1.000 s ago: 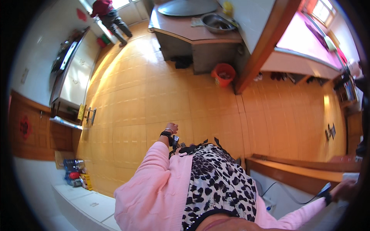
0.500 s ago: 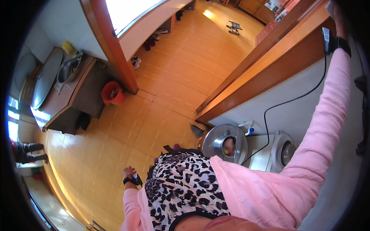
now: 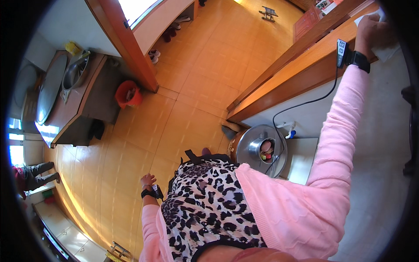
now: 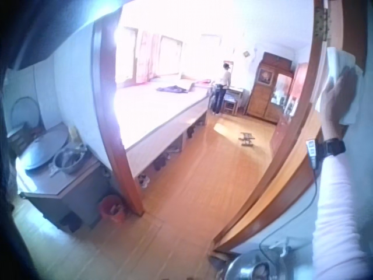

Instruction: The person wipes a patterned wall surface with a white cloth, moving methodically across the area. They then wipe a metal bowl and a wooden cabinet door with the same cloth.

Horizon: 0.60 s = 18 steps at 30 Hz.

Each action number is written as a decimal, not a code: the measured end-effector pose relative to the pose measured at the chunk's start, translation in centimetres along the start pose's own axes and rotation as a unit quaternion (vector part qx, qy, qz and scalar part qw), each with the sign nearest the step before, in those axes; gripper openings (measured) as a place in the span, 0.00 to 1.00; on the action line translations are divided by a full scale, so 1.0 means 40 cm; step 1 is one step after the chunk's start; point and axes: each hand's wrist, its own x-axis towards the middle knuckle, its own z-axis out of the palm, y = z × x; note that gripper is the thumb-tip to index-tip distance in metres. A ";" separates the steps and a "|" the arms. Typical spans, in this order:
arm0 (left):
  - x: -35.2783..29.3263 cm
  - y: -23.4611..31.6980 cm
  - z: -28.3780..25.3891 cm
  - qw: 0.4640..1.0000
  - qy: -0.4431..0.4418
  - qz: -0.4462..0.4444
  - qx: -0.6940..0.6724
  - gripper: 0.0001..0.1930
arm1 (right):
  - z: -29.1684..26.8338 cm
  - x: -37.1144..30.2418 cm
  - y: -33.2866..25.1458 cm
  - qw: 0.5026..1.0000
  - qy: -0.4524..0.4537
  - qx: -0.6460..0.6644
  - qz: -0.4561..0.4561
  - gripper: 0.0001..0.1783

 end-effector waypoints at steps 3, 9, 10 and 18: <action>-0.048 -0.075 0.065 0.996 0.030 0.024 0.084 0.09 | -0.043 -0.089 -0.039 0.998 -0.048 -0.004 0.027 0.41; -0.116 -0.139 0.131 0.988 0.006 -0.081 -0.131 0.07 | -0.091 -0.237 -0.099 0.997 -0.051 -0.022 0.061 0.39; -0.120 -0.151 0.136 0.956 0.005 -0.123 -0.267 0.07 | -0.098 -0.263 -0.105 0.996 -0.063 -0.031 0.061 0.39; -0.158 -0.280 0.154 0.933 0.199 0.253 -0.163 0.09 | -0.180 -0.564 -0.142 0.990 -0.115 -0.048 0.070 0.43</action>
